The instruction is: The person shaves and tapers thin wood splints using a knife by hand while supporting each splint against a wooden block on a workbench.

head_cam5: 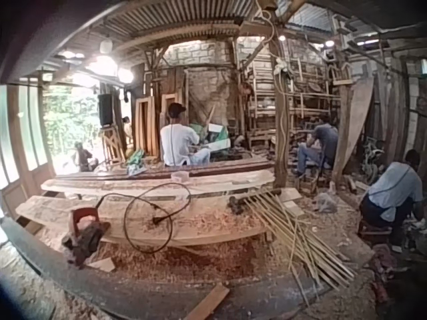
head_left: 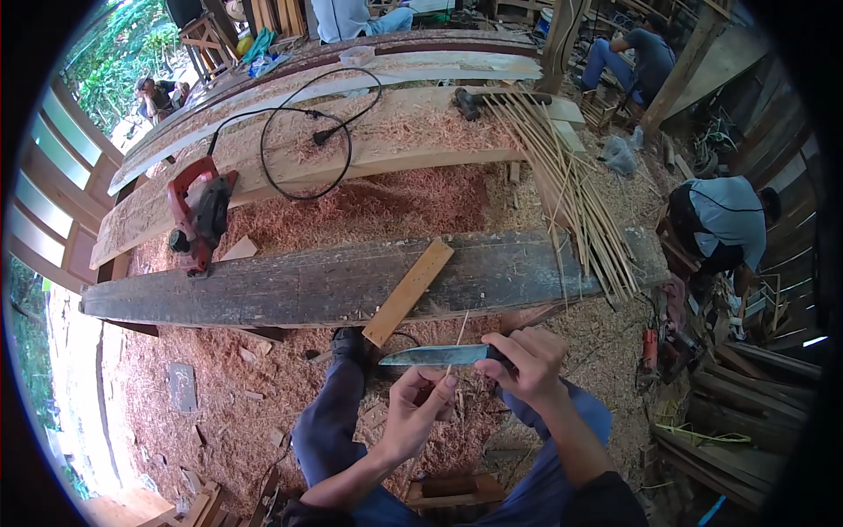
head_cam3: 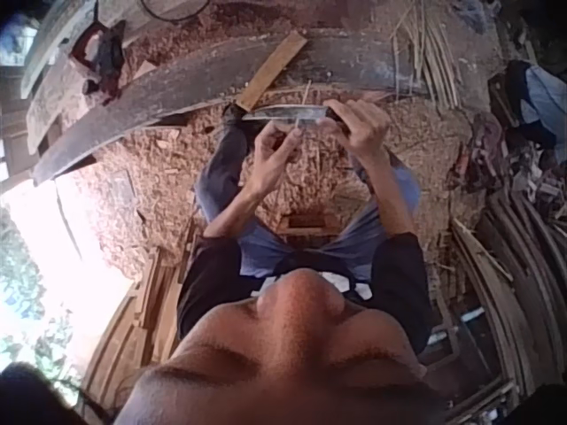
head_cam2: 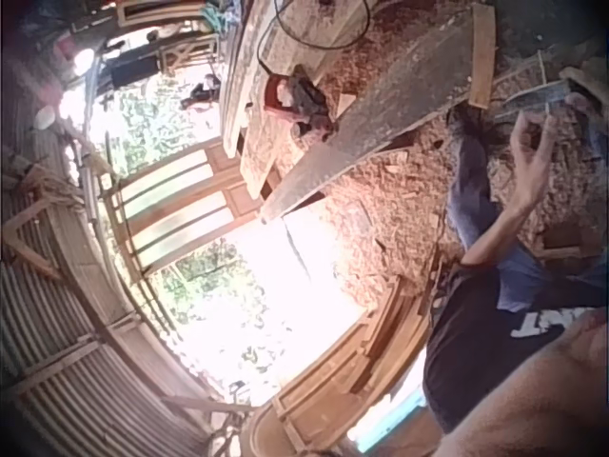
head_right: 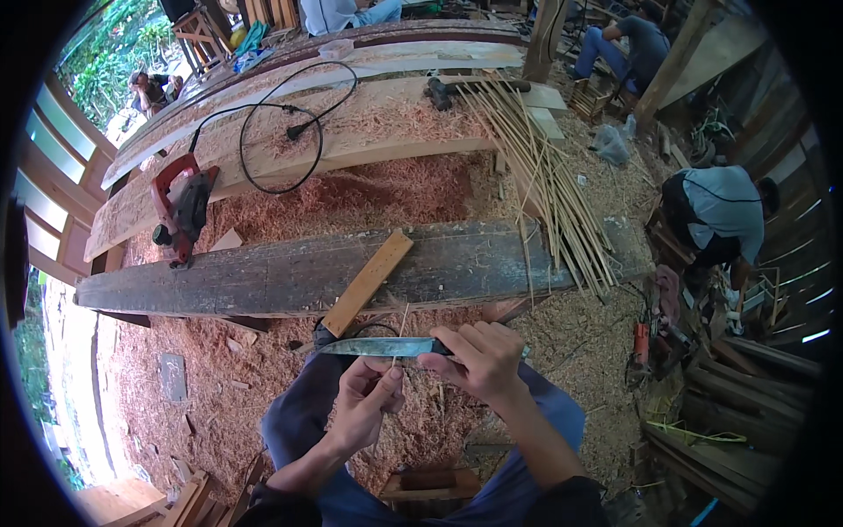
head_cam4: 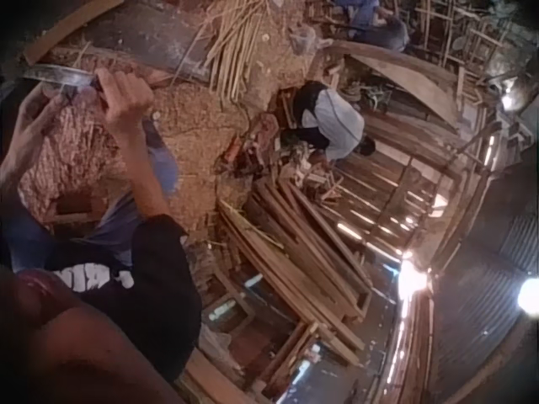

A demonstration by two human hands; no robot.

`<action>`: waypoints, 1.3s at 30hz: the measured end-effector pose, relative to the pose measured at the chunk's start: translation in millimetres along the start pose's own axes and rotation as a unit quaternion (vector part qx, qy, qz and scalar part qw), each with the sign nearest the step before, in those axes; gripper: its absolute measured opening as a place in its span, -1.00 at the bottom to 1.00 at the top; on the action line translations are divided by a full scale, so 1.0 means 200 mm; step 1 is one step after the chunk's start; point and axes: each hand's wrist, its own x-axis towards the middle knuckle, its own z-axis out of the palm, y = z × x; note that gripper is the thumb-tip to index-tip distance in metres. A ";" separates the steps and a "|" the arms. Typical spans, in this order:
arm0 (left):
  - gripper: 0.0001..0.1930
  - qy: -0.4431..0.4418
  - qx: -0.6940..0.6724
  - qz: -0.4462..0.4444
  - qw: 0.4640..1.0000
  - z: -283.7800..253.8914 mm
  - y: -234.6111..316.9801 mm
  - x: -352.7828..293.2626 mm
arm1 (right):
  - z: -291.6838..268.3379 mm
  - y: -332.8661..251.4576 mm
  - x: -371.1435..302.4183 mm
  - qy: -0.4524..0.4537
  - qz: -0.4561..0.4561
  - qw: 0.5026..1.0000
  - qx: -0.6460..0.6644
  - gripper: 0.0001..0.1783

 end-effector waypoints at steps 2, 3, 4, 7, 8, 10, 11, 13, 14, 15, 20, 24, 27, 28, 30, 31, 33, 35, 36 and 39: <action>-0.86 -0.019 -0.009 -0.004 1.000 -0.01 0.00 0.01 | -0.02 0.02 0.00 -0.005 0.002 1.000 -0.016 -0.54; -0.85 -0.030 -0.026 -0.011 0.999 -0.02 0.00 0.02 | -0.03 0.03 0.00 -0.011 0.003 0.999 -0.033 -0.53; -0.84 -0.041 -0.044 -0.020 0.998 -0.02 0.00 0.02 | -0.04 0.04 -0.01 -0.012 0.004 0.999 -0.033 -0.53; -0.84 -0.058 -0.079 -0.052 0.994 -0.01 0.02 0.01 | -0.06 0.11 -0.02 0.011 -0.033 0.996 -0.080 -0.51; -0.84 -0.057 -0.080 -0.052 0.994 -0.03 0.02 0.00 | -0.08 0.17 -0.02 0.042 0.032 0.995 -0.080 -0.51; -0.87 -0.104 -0.082 -0.039 0.990 -0.06 0.02 -0.02 | -0.11 0.20 -0.01 0.072 0.093 0.990 -0.082 -0.50; -0.87 -0.105 -0.085 -0.036 0.990 -0.07 0.02 -0.02 | -0.13 0.19 0.00 0.101 0.077 0.990 -0.066 -0.50; -0.88 -0.080 -0.111 -0.074 0.988 -0.09 0.01 0.00 | -0.09 0.11 -0.01 0.108 0.073 0.991 -0.002 -0.50; -0.88 -0.079 -0.109 -0.074 0.988 -0.09 0.01 -0.01 | -0.06 0.05 0.01 0.110 0.075 0.991 -0.001 -0.50; -0.89 -0.076 -0.089 -0.071 0.991 -0.09 0.01 0.00 | -0.04 0.01 0.02 0.055 0.028 0.998 0.001 -0.51; -0.88 -0.082 -0.066 -0.050 0.993 -0.06 0.00 -0.01 | -0.02 -0.03 0.01 -0.024 0.000 1.000 0.008 -0.53; -0.88 -0.077 -0.105 -0.069 0.989 -0.08 0.02 -0.02 | -0.05 0.10 0.03 0.021 0.038 0.998 -0.036 -0.53; -0.86 -0.066 -0.048 -0.017 0.997 -0.09 0.00 -0.02 | -0.09 0.11 0.03 0.071 0.070 0.994 -0.037 -0.52; -0.86 -0.067 -0.048 -0.015 0.996 -0.09 -0.01 -0.01 | -0.10 0.09 0.02 0.086 0.061 0.994 -0.015 -0.52; -0.85 -0.050 -0.050 -0.029 0.997 -0.06 -0.02 0.02 | -0.05 0.05 -0.01 0.073 0.045 0.996 0.007 -0.54; -0.85 -0.048 -0.048 -0.032 0.997 -0.06 -0.01 0.01 | -0.03 0.01 0.00 0.029 0.024 0.999 0.005 -0.56; -0.84 -0.025 -0.023 -0.023 0.999 -0.04 0.00 0.00 | -0.03 -0.05 0.00 -0.030 0.017 0.999 0.000 -0.59; -0.83 -0.025 -0.011 -0.011 1.000 -0.04 -0.01 0.01 | -0.02 -0.04 0.00 -0.023 0.022 0.999 0.000 -0.57; -0.83 -0.026 0.000 0.001 1.000 -0.04 -0.01 0.01 | -0.01 -0.03 0.00 -0.017 0.028 0.999 0.000 -0.55; -0.83 -0.036 -0.015 -0.010 0.999 -0.04 -0.02 0.03 | -0.03 0.03 0.00 -0.012 -0.005 0.999 -0.048 -0.57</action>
